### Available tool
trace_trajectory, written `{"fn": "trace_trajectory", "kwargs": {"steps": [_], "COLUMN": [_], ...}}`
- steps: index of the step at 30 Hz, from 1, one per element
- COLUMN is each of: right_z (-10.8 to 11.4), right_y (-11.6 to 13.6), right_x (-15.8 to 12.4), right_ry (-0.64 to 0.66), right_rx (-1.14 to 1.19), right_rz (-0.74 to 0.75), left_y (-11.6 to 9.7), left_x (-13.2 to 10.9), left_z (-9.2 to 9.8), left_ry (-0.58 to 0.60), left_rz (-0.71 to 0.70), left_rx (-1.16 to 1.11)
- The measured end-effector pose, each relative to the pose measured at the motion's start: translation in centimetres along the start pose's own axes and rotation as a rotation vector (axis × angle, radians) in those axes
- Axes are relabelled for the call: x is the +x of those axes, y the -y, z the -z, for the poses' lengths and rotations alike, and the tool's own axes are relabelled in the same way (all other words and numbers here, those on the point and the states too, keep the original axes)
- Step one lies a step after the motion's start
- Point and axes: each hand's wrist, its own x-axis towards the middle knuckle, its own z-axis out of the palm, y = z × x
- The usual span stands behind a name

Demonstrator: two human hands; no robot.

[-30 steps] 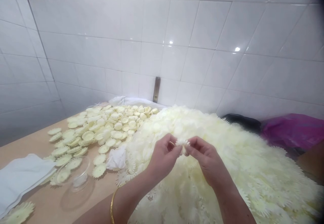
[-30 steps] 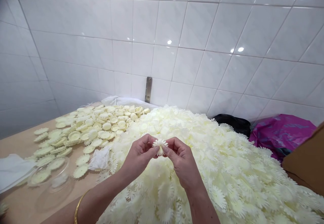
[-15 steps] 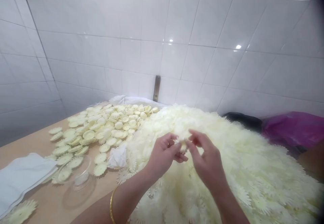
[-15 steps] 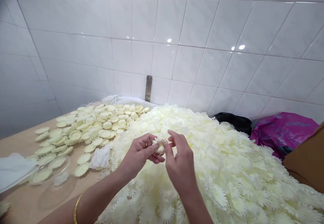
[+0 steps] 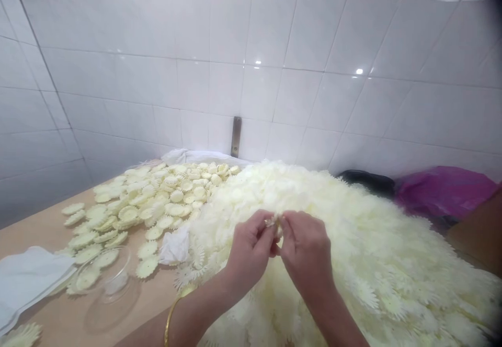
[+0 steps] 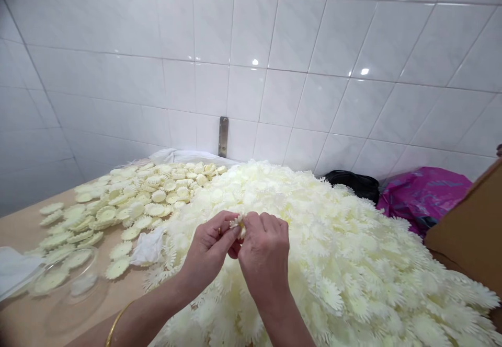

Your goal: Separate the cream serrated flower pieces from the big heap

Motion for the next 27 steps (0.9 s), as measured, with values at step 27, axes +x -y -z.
{"fn": "trace_trajectory", "kwargs": {"steps": [27], "right_z": [3.3], "right_y": [0.8], "right_x": [1.1], "right_ry": [0.328], "right_rx": [0.492], "right_rz": [-0.095], "left_y": [-2.3], "left_x": [1.5], "left_z": [2.6], "left_ry": [0.152], "left_rz": [0.205], "left_rx": [0.172]}}
